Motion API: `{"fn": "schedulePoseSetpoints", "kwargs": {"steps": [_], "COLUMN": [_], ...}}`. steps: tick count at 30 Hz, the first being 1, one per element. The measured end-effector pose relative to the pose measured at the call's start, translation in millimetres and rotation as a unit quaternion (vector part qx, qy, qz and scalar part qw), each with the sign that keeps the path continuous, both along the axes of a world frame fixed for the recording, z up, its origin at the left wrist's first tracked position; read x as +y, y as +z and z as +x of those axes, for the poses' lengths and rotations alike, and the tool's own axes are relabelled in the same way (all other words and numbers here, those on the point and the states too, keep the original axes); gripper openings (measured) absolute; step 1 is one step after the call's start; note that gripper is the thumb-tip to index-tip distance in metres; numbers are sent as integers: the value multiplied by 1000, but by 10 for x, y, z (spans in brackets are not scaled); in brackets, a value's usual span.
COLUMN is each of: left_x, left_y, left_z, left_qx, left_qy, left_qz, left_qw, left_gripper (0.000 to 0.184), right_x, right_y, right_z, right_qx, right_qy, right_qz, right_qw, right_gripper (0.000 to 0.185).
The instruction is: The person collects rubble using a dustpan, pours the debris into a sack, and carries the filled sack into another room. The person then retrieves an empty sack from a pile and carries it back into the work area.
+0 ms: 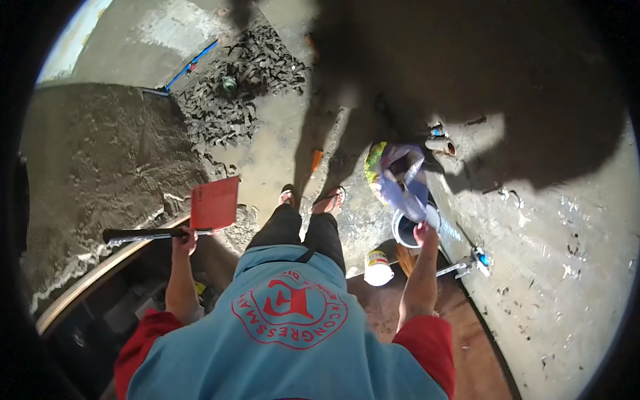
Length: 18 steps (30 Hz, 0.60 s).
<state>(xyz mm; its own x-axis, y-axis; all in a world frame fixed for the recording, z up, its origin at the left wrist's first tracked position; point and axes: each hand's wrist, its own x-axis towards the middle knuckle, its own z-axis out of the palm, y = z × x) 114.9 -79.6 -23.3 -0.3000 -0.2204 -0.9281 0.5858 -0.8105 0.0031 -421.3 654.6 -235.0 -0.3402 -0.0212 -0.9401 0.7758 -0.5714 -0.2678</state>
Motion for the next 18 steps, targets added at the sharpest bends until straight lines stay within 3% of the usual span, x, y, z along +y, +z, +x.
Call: {"fn": "schedulePoseSetpoints", "kwargs": {"steps": [1, 2, 3, 4, 5, 6, 7, 8, 9, 10, 11, 12, 13, 15, 16, 18], "left_x": [-78, -152, -179, -84, -195, -315, -387, -376, -440, -498, -579, -646, -700, -828, -897, -917], "left_y": [-124, -242, -384, -366, -578, -1087, -1476, -1638, -1927, -2205, -2477, -2726, -2986, -3870, -4128, -4466], "left_z": [-174, -362, -451, -743, -898, -730, -819, -1030, -1231, -1411, -1613, -1890, -2124, -2351, -2529, -2751], "left_qx": [-42, -86, -20, 45, -94, 65, 39, 66, 33, 49, 65, 66, 66, 66, 74, 128], "left_qy": [33, 66, 84, 78, 3, -257, -315, -330, -314, -300, -287, -206, -122, -66, -84, -86], "left_qz": [27, 51, 86, 95, 132, -31, -123, -129, -84, -24, 36, 86, 141, 33, 14, 36], "left_qw": [998, 993, 993, 991, 987, 964, 940, 933, 945, 952, 955, 972, 980, 995, 994, 987], "left_gripper": [14, 17, 19, 17, 10, 10, 15, 15, 17, 16, 16, 15, 15, 15, 18, 27], "right_x": [-295, -542, -802, -796, -825, -982, -1139, -841, -1311, -1091, -1301, -1592, -1133, -880, -839, -753], "right_y": [393, 767, 1085, 1049, 1005, 1137, 1332, 1110, 1647, 1507, 1828, 2220, 1905, 2126, 2198, 2513], "right_z": [-171, -110, -123, -5, 141, 312, 519, 837, 1119, 1567, 1838, 2081, 2844, 3769, 4336, 5013], "right_qx": [-135, -5, 8, 41, 75, 66, 37, 96, 67, 21, -14, -49, -135, -266, -252, -336], "right_qy": [-51, 82, 119, 164, 210, 216, 258, 314, 294, 305, 303, 300, 281, 279, 293, 290], "right_qz": [51, 85, 93, 119, 141, 184, 210, 91, 155, 129, 138, 146, 204, 222, 289, 296], "right_qw": [988, 993, 989, 978, 965, 957, 942, 940, 941, 943, 943, 941, 928, 896, 876, 845], "right_gripper": [24, 45, 59, 58, 58, 50, 44, 31, 24, 25, 20, 18, 28, 27, 28, 32]}}
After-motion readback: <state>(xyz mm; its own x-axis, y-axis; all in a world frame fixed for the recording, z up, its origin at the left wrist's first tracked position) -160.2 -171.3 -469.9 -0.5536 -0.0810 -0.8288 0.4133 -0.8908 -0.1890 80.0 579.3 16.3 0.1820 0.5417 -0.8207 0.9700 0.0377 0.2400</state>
